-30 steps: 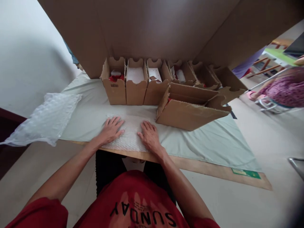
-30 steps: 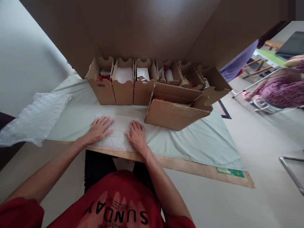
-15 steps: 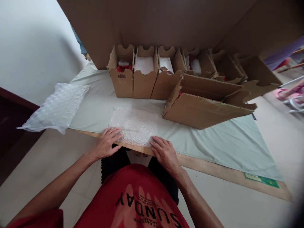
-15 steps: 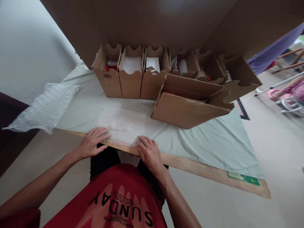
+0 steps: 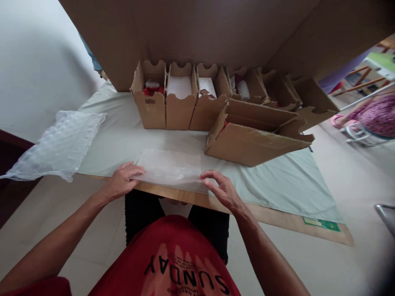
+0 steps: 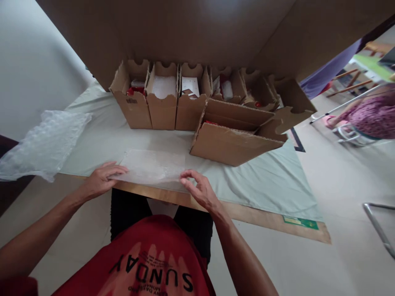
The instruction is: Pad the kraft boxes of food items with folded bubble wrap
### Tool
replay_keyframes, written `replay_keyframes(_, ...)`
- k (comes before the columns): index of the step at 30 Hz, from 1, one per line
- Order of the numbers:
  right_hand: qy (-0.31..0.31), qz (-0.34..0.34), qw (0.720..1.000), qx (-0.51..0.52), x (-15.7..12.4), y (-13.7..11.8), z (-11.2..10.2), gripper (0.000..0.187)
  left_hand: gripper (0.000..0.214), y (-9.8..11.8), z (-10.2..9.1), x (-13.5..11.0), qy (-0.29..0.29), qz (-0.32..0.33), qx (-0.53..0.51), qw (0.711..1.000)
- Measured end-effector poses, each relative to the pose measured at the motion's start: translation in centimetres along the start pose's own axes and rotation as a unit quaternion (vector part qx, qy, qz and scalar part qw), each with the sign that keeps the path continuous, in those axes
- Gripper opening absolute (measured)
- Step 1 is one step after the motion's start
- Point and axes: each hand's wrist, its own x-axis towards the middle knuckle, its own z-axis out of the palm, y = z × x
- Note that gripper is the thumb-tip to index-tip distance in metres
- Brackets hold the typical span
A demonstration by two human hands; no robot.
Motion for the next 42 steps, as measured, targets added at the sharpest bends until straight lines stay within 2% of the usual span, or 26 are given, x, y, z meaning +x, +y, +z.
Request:
replay_keyframes(3,-0.062,-0.004,0.995,0.083,0.1,1.0,0.1,0.066,0.028,0.3,-0.7,1.1,-0.028,-0.101,-0.077,0.992)
replay_keyframes(4,-0.07,0.006,0.992,0.103,0.1,1.4,0.3,0.071,0.027,0.5,-0.8,1.4,-0.03,-0.128,-0.094,0.987)
replay_keyframes(7,-0.053,0.045,0.988,0.135,0.2,2.8,1.1,0.061,0.032,0.7,-0.8,2.3,-0.012,-0.171,-0.123,0.977)
replay_keyframes(11,-0.044,0.032,0.991,0.122,0.4,3.3,1.9,0.054,0.035,0.3,-0.5,2.8,0.001,-0.19,-0.147,0.971)
replay_keyframes(14,0.002,0.07,0.987,0.147,0.7,2.8,2.9,0.036,0.037,0.1,-0.6,2.9,0.002,-0.213,-0.17,0.962)
replay_keyframes(18,0.117,0.121,0.966,0.198,1.1,2.2,4.2,0.035,0.063,0.1,-1.1,2.5,0.017,-0.235,-0.233,0.943)
replay_keyframes(19,0.141,0.122,0.962,0.2,1.2,2.2,4.3,0.034,0.062,0.1,-1.2,2.3,0.019,-0.236,-0.238,0.942)
replay_keyframes(23,0.18,0.129,0.958,0.184,1.2,2.0,4.5,0.033,0.04,-0.1,-0.8,1.7,0.033,-0.227,-0.211,0.95)
replay_keyframes(27,0.192,0.131,0.958,0.168,1.3,1.8,4.7,0.03,0.04,-0.5,0.3,2.0,0.102,-0.239,-0.226,0.939)
replay_keyframes(30,0.204,0.136,0.958,0.152,1.4,1.8,5.0,0.028,0.04,-0.6,0.8,2.4,0.134,-0.251,-0.221,0.933)
replay_keyframes(36,0.204,0.136,0.963,0.113,1.2,1.8,4.7,0.032,0.044,-0.4,1.3,2.0,0.097,-0.243,-0.268,0.927)
replay_keyframes(38,0.201,0.137,0.967,0.071,1.1,1.8,4.5,0.033,0.042,-0.5,1.8,1.8,0.096,-0.239,-0.24,0.936)
replay_keyframes(42,0.189,0.158,0.967,-0.06,1.2,1.7,4.4,0.026,0.042,-0.9,2.9,1.8,0.12,-0.224,-0.107,0.961)
